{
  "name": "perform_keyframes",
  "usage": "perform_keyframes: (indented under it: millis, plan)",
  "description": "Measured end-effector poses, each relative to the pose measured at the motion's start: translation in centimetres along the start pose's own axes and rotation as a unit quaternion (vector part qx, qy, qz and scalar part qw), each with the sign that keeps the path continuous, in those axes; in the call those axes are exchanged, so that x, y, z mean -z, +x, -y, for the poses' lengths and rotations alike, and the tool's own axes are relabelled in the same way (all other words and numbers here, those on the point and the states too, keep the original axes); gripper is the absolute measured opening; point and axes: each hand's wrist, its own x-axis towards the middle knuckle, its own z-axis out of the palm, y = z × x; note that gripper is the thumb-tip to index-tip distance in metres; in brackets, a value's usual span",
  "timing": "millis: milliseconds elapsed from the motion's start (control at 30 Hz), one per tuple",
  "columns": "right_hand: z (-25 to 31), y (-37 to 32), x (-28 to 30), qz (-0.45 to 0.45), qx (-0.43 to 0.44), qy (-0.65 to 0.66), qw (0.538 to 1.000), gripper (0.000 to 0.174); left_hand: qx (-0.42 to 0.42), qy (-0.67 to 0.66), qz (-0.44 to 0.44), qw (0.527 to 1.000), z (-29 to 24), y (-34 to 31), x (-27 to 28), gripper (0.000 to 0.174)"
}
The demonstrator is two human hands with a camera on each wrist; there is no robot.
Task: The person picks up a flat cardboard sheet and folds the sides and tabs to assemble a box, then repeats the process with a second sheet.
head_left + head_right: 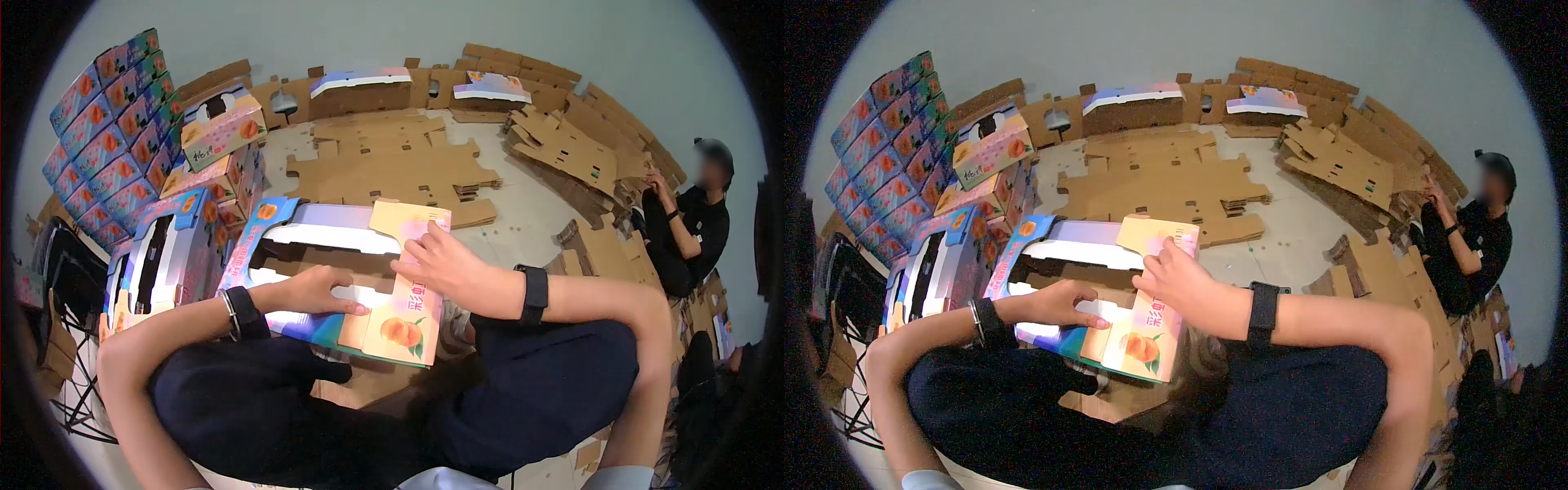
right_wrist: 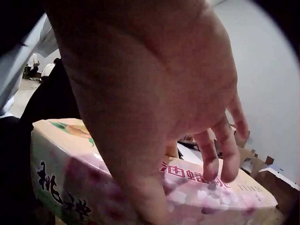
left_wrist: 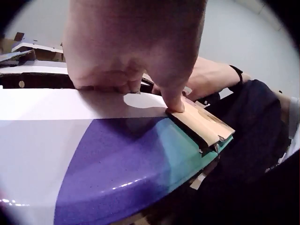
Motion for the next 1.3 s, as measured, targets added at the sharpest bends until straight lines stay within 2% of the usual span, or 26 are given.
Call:
perform_keyframes:
  millis: [67,133,167,233,267,333,500,600,667,767,900,1067,1300]
  plan:
    - [0.1,0.1,0.5,-0.013,-0.006,0.005,1.0,0.044,-0.013,0.011,-0.036,0.999,0.2,0.1,-0.4,0.059]
    - [0.5,0.7,0.7,-0.096,0.001,0.112,0.989,0.037,-0.024,0.022,-0.071,0.997,0.7,0.4,-0.5,0.057]
    - [0.9,1.2,1.0,-0.096,0.001,0.113,0.989,0.037,-0.016,0.028,-0.101,0.994,1.0,0.7,-0.6,0.055]
    - [1.8,1.9,1.9,-0.211,0.127,0.208,0.947,0.029,-0.009,0.034,-0.128,0.991,0.5,0.9,-0.5,0.052]
    - [1.9,2.0,2.4,-0.221,0.173,0.214,0.936,0.024,-0.005,0.033,-0.154,0.988,0.2,0.9,-0.4,0.049]
    - [2.4,2.5,1.7,-0.224,0.184,0.19,0.938,0.024,-0.012,0.042,-0.195,0.98,0.0,1.2,-0.3,0.046]
    - [2.8,3.5,2.1,-0.204,0.197,0.128,0.95,0.025,0.007,0.051,-0.186,0.981,-0.9,1.1,0.0,0.04]
    - [3.0,3.8,2.3,-0.205,0.169,0.149,0.952,0.026,-0.021,0.031,-0.177,0.983,-0.9,1.3,-0.1,0.037]
    - [2.9,3.9,3.1,-0.147,0.176,0.208,0.951,0.028,-0.037,0.021,-0.178,0.983,-0.7,1.4,-0.3,0.035]
    - [2.8,3.9,3.5,-0.114,0.195,0.231,0.946,0.027,-0.05,0.004,-0.161,0.986,-1.1,1.5,-0.2,0.035]
    - [2.9,4.0,2.7,-0.124,0.197,0.237,0.943,0.024,-0.037,0.016,-0.165,0.986,-1.7,1.5,-0.1,0.036]
    - [2.8,4.0,2.5,-0.145,0.201,0.219,0.944,0.012,-0.038,0.002,-0.172,0.984,-1.7,1.3,-0.1,0.038]
    - [3.0,4.2,2.6,-0.167,0.182,0.201,0.948,0.008,-0.013,-0.002,-0.163,0.987,-1.9,1.0,0.5,0.038]
